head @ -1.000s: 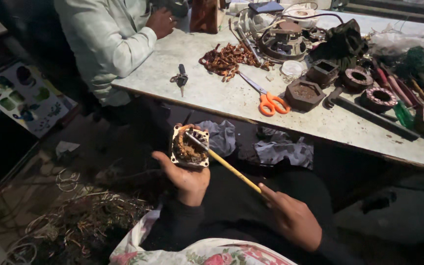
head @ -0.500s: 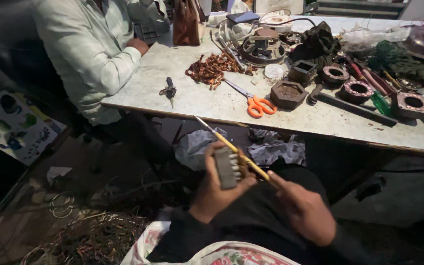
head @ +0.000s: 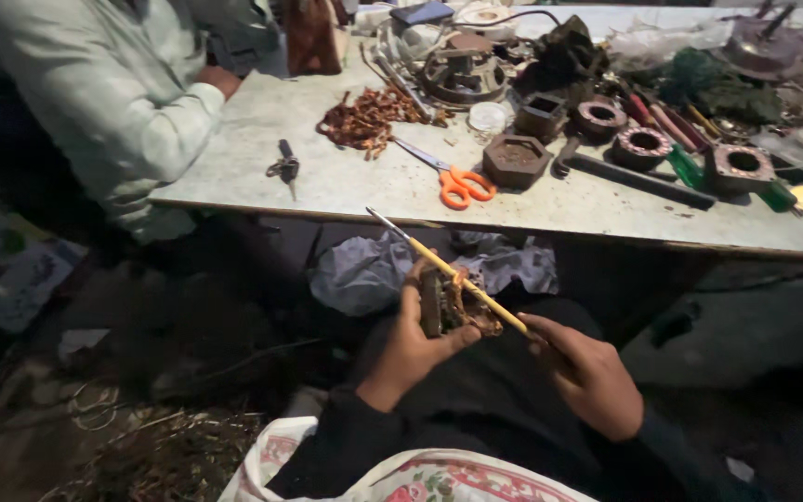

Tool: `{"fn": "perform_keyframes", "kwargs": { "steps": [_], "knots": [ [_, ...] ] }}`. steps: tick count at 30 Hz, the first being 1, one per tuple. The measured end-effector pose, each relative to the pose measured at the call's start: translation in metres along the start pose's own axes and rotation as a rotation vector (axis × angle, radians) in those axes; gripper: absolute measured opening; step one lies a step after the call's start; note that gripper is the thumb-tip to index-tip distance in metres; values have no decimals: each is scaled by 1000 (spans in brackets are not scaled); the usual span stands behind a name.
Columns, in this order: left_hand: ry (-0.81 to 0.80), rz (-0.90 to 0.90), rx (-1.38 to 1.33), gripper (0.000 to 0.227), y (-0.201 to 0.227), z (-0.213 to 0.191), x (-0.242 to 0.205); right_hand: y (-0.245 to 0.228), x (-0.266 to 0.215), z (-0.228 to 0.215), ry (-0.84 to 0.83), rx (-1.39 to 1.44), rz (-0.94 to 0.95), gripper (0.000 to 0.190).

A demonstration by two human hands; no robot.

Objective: The person uses orange-handled scissors to cut and remove copper wire from a metal stator core. They also use a wooden stick and a hammer to loosen and extract the wire. The removed copper pieces are placed on the table.

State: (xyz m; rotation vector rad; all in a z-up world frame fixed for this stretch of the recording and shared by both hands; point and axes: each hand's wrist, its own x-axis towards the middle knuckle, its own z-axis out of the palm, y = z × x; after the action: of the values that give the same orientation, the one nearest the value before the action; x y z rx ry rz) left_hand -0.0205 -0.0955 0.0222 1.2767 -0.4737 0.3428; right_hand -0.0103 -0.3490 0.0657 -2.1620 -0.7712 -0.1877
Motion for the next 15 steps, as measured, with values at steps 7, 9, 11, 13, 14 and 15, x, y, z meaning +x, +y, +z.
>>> {"fn": "perform_keyframes", "kwargs": {
  "steps": [7, 9, 11, 13, 14, 15],
  "knots": [
    [69, 16, 397, 108, -13, 1, 43, 20, 18, 12, 104, -70, 39, 37],
    [85, 2, 471, 107, -20, 5, 62, 27, 24, 12, 150, -29, 98, 35],
    [78, -79, 506, 100, -29, 9, 82, 34, 29, 11, 204, -46, 113, 34],
    [43, -230, 503, 89, -39, 13, 100, 42, 34, 9, 258, -69, 100, 34],
    [33, -202, 521, 88, -45, 16, 111, 46, 38, 8, 287, -84, 76, 35],
    [24, -174, 539, 88, -52, 18, 123, 51, 42, 6, 316, -100, 52, 36]
  ]
}}
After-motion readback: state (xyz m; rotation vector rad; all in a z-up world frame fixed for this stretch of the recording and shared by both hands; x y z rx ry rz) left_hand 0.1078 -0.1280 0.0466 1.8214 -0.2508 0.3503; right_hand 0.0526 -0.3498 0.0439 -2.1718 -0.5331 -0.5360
